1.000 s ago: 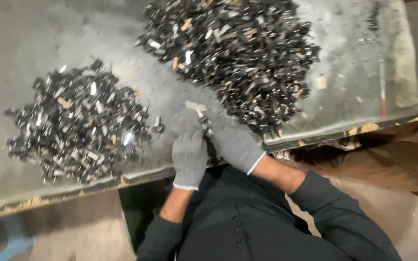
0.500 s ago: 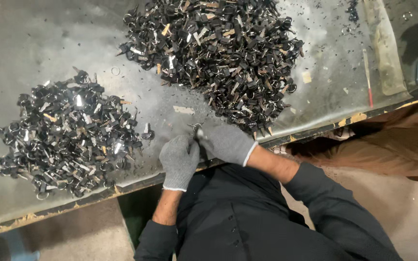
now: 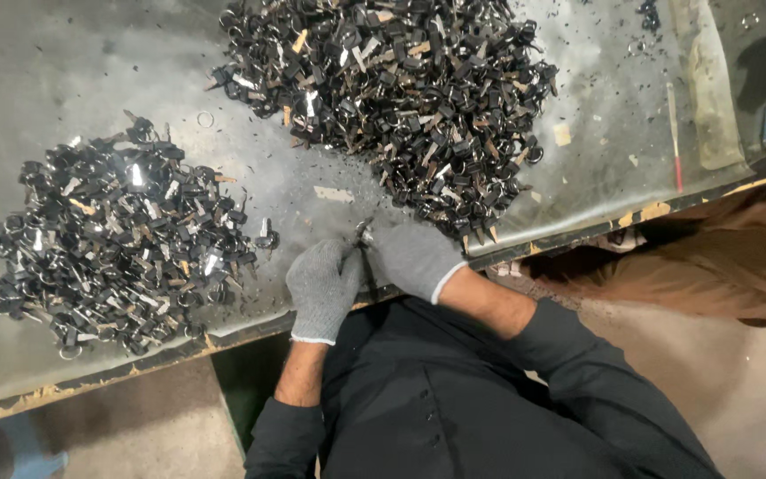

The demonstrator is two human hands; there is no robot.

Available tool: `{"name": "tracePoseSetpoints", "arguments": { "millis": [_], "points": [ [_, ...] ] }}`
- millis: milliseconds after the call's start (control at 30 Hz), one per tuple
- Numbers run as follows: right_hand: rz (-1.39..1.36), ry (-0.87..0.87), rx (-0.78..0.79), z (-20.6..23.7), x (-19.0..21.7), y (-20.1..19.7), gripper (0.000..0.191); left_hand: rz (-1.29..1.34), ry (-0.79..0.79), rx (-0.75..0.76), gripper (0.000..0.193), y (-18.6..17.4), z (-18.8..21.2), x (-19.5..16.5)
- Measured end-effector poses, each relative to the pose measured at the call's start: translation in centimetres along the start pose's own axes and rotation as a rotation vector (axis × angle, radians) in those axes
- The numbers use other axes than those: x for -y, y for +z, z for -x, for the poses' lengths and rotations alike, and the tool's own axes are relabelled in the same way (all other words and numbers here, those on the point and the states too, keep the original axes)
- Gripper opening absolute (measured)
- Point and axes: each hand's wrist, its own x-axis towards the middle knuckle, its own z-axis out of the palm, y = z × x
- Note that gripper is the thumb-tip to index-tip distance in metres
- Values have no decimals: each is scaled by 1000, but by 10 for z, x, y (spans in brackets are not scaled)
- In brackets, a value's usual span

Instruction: The person sits at a workbench and sorts small black metal components one at a time, picking items from a large pile and placing them into a separate pile on the table. The person continues this repetitive pick-and-place sorting with both gloved hands throughout the episode.

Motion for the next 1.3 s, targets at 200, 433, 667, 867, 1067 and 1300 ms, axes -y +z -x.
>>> {"name": "tracePoseSetpoints", "arguments": {
  "millis": [200,433,667,867,1067,1300],
  "points": [
    [13,-69,-191,1,2,1,27,-2,-1,21,9,-4,-2,-2],
    [-48,-10,-123,3,7,-5,29,23,-17,17,7,-7,-5,-5],
    [49,-119,-212,-3,2,12,23,2,21,-2,6,-3,-4,-1],
    [75,-127,-145,-6,-4,8,27,-8,-16,49,8,0,-3,-1],
    [-90,-31,128,1,-3,-6,36,11,-23,50,5,-4,-2,-3],
    [-82,-101,-80,4,1,-3,28,-56,-55,94,9,-4,-4,-3]
  ]
}}
